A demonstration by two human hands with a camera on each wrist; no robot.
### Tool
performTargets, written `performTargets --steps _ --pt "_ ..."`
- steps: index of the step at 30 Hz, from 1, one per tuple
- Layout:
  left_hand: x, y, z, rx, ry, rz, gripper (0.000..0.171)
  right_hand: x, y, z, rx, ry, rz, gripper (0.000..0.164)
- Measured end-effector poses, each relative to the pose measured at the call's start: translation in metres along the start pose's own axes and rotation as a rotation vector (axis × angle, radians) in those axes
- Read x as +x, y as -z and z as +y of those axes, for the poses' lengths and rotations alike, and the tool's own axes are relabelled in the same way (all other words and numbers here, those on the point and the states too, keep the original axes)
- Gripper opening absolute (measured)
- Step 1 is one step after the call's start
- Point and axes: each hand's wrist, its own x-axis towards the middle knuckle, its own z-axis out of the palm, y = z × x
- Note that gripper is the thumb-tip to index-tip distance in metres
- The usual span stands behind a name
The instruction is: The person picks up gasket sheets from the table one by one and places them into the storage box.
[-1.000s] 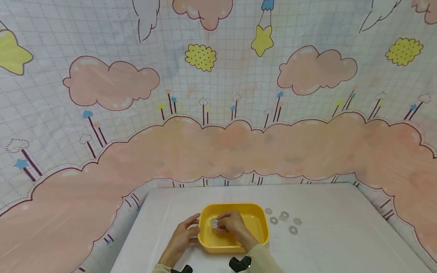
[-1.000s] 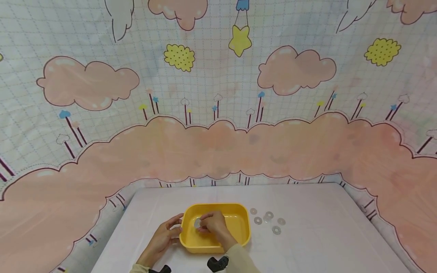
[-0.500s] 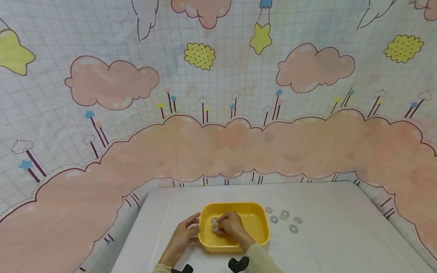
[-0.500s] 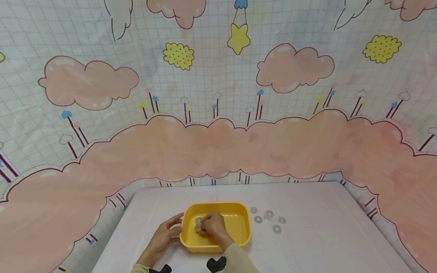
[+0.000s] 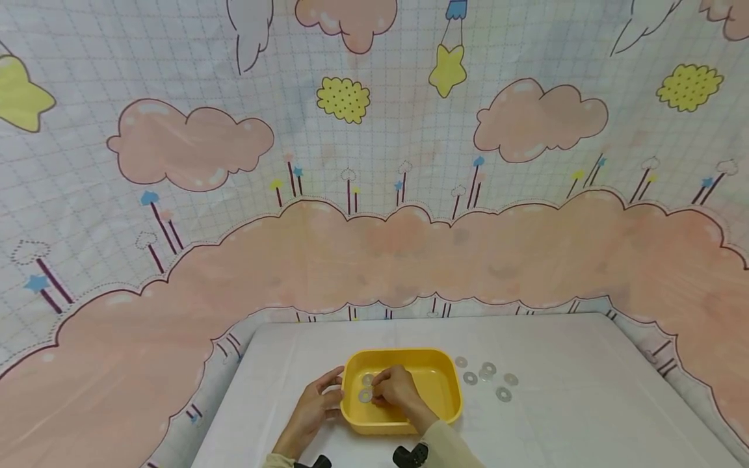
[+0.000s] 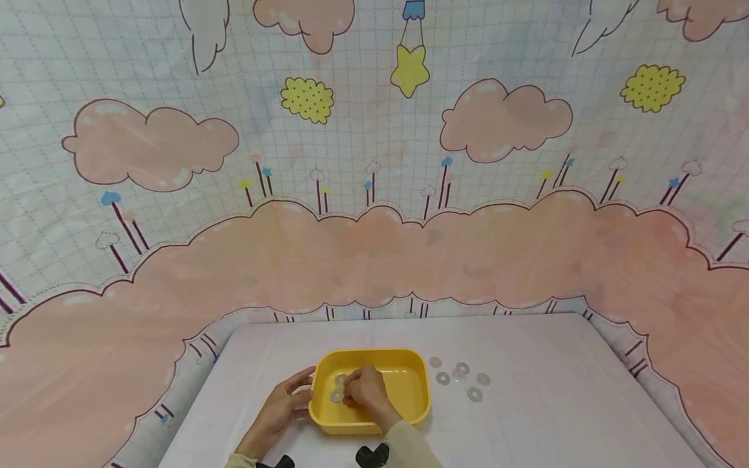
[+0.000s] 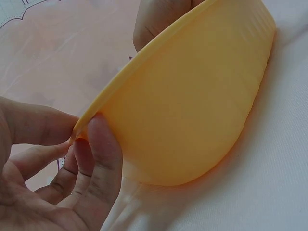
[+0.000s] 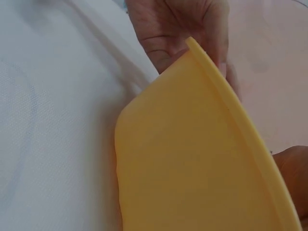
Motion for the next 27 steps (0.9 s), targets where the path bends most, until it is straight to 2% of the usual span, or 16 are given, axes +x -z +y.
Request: performTargets --steps 12,23,27 --pt "-0.002 0.0 0.0 -0.009 -0.014 -0.002 0.064 -0.014 0.02 -0.013 0.155 0.107 -0.062 0.022" --pt "-0.002 -0.002 -0.002 0.001 -0.001 0.007 0.064 -0.03 0.05 -0.023 0.141 0.202 -0.044 0.026" --pt "-0.004 -0.002 -0.001 0.001 -0.002 0.005 0.064 -0.034 0.062 -0.024 0.13 0.245 -0.031 0.023"
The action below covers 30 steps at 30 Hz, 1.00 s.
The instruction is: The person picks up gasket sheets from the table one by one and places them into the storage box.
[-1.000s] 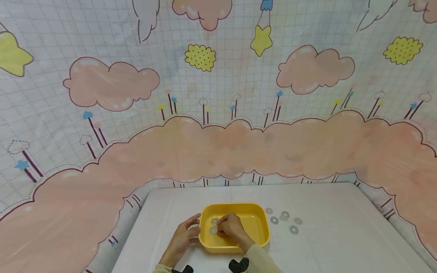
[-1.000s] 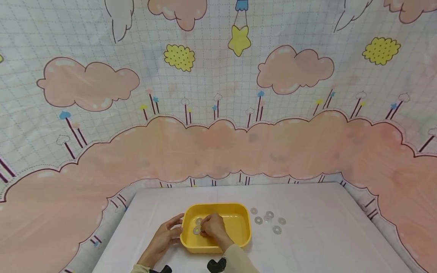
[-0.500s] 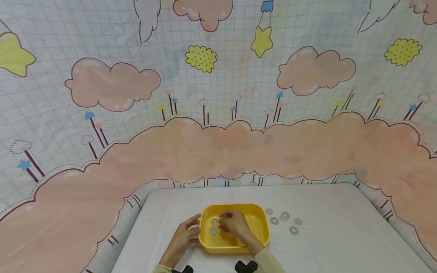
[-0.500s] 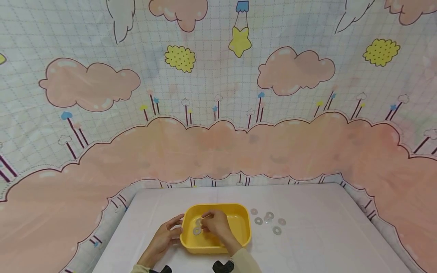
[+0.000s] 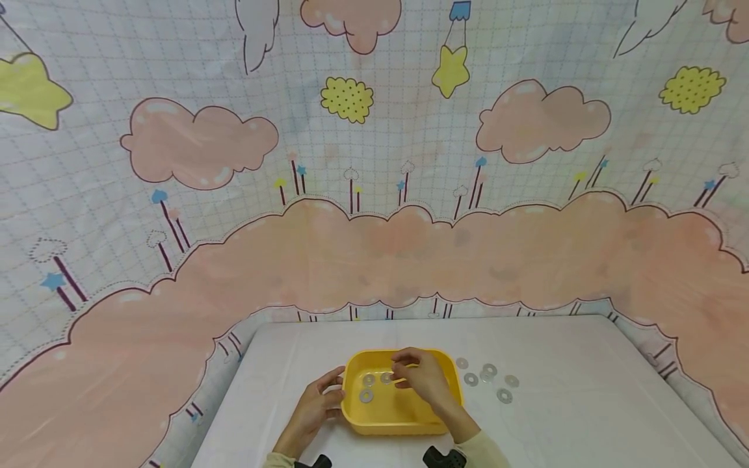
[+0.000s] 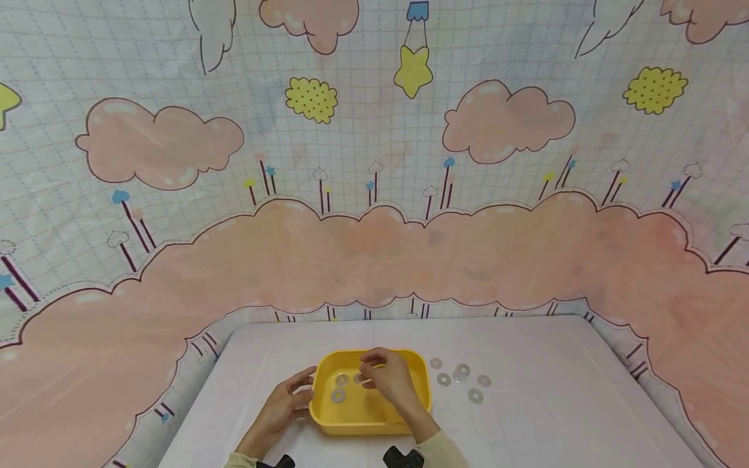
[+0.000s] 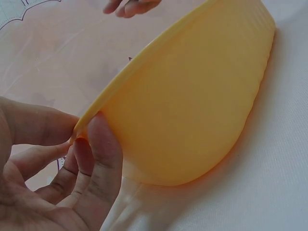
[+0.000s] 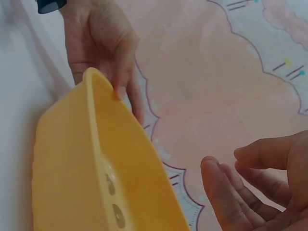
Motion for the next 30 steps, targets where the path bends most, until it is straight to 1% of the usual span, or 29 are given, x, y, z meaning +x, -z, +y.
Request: performTargets --steps 4,8,15,20,24,30 --pt "0.0 0.0 0.0 -0.001 0.0 -0.003 0.064 -0.004 0.01 -0.004 0.001 0.013 0.029 0.019" --pt "0.001 0.0 0.0 -0.003 0.003 -0.002 0.064 -0.008 0.019 -0.008 0.023 0.008 0.051 0.02" --pt "0.001 0.0 0.0 -0.005 0.01 0.004 0.064 -0.011 0.034 -0.009 0.051 0.003 0.092 0.019" --pt "0.003 0.001 0.001 -0.014 0.015 -0.009 0.065 -0.015 0.045 -0.009 0.052 -0.021 0.134 0.018" --pt "0.003 0.001 0.001 -0.011 0.011 -0.006 0.065 -0.019 0.057 -0.009 0.061 -0.04 0.167 0.019" --pt "0.003 0.0 0.001 -0.02 0.008 -0.011 0.064 -0.022 0.076 -0.004 0.048 -0.068 0.216 0.022"
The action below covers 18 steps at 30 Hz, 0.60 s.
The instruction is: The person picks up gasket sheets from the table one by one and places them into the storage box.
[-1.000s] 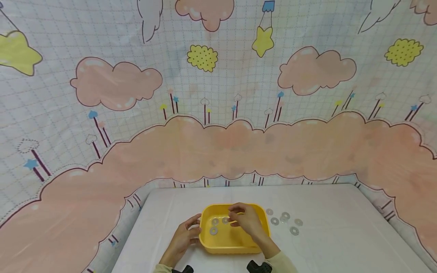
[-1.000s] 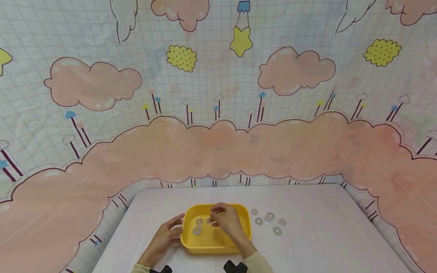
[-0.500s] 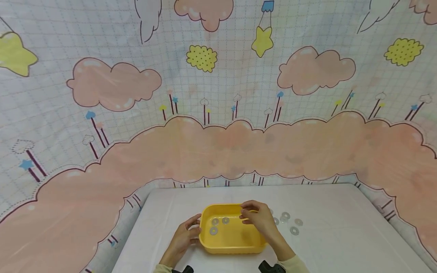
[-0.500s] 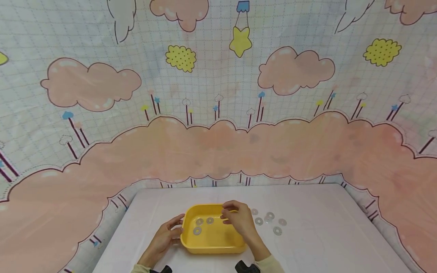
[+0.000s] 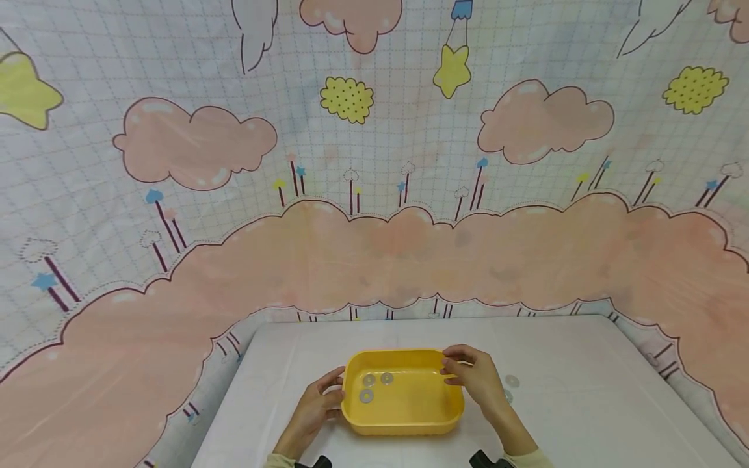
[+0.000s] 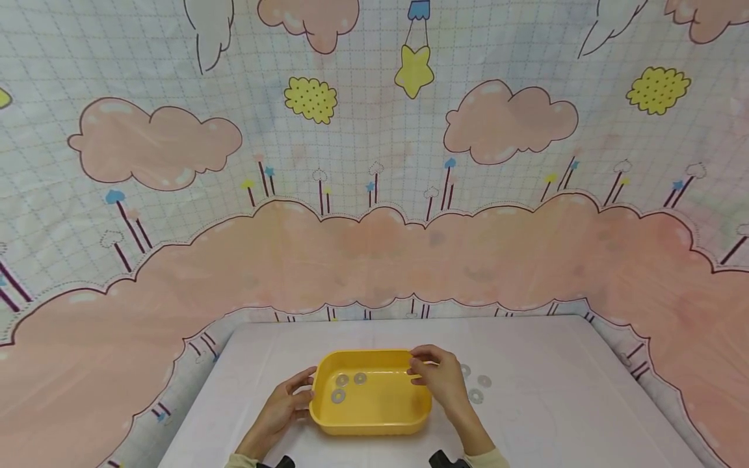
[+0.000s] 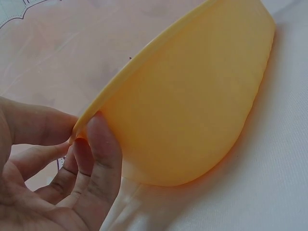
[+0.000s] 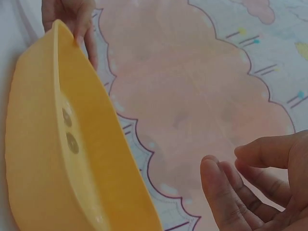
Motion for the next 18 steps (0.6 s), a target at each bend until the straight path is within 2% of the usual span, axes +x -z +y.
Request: performTargets --steps 18 --pt "0.0 0.001 -0.001 -0.004 -0.006 -0.004 0.063 -0.001 0.049 0.02 -0.134 -0.042 0.14 0.026"
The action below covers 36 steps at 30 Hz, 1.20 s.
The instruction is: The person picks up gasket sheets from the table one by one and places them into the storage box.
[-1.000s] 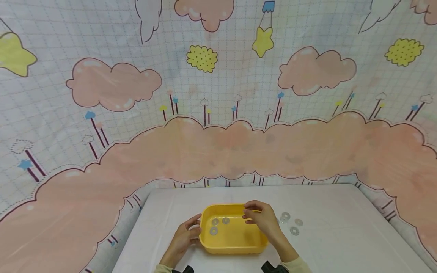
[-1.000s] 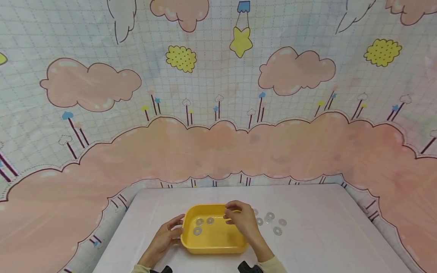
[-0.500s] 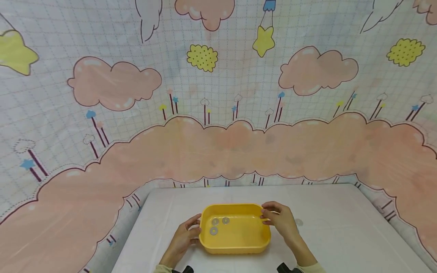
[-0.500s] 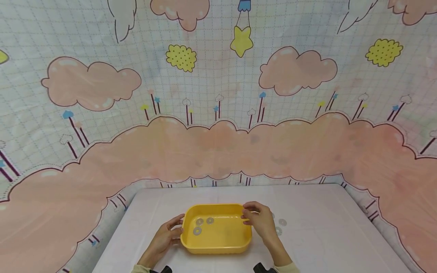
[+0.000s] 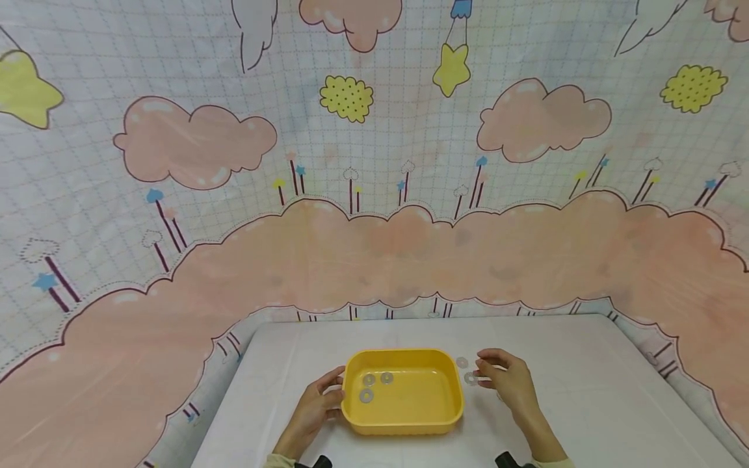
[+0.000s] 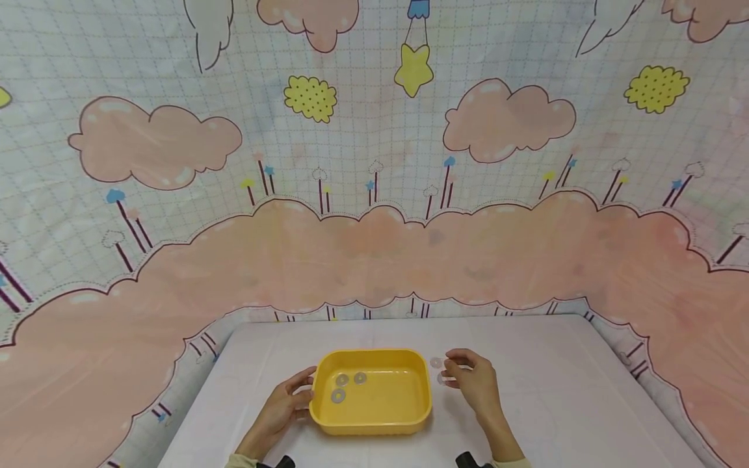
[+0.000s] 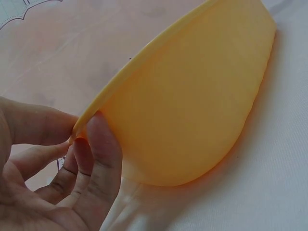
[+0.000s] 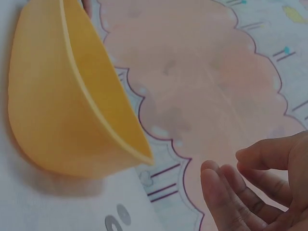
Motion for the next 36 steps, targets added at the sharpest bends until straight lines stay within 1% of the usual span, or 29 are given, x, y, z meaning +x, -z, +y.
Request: performTargets --steps 11,17,21,28,32,36 --pt "0.0 0.0 -0.001 0.013 -0.018 0.005 0.063 0.008 0.024 0.023 -0.075 0.007 0.053 0.031" --pt "-0.001 -0.001 0.001 0.008 -0.015 0.003 0.063 0.01 0.037 0.034 -0.101 -0.013 0.073 0.034" --pt "-0.001 0.0 0.002 0.014 -0.012 0.005 0.064 0.011 0.043 0.039 -0.157 -0.02 0.082 0.036" --pt "0.002 0.001 -0.001 0.003 -0.002 0.023 0.063 0.013 0.053 0.054 -0.291 -0.029 0.079 0.04" --pt "0.003 0.0 -0.002 0.005 0.002 0.025 0.064 0.015 0.057 0.064 -0.329 -0.045 0.086 0.04" --pt "0.002 -0.001 -0.002 0.007 0.0 0.018 0.064 0.019 0.059 0.073 -0.34 -0.046 0.102 0.04"
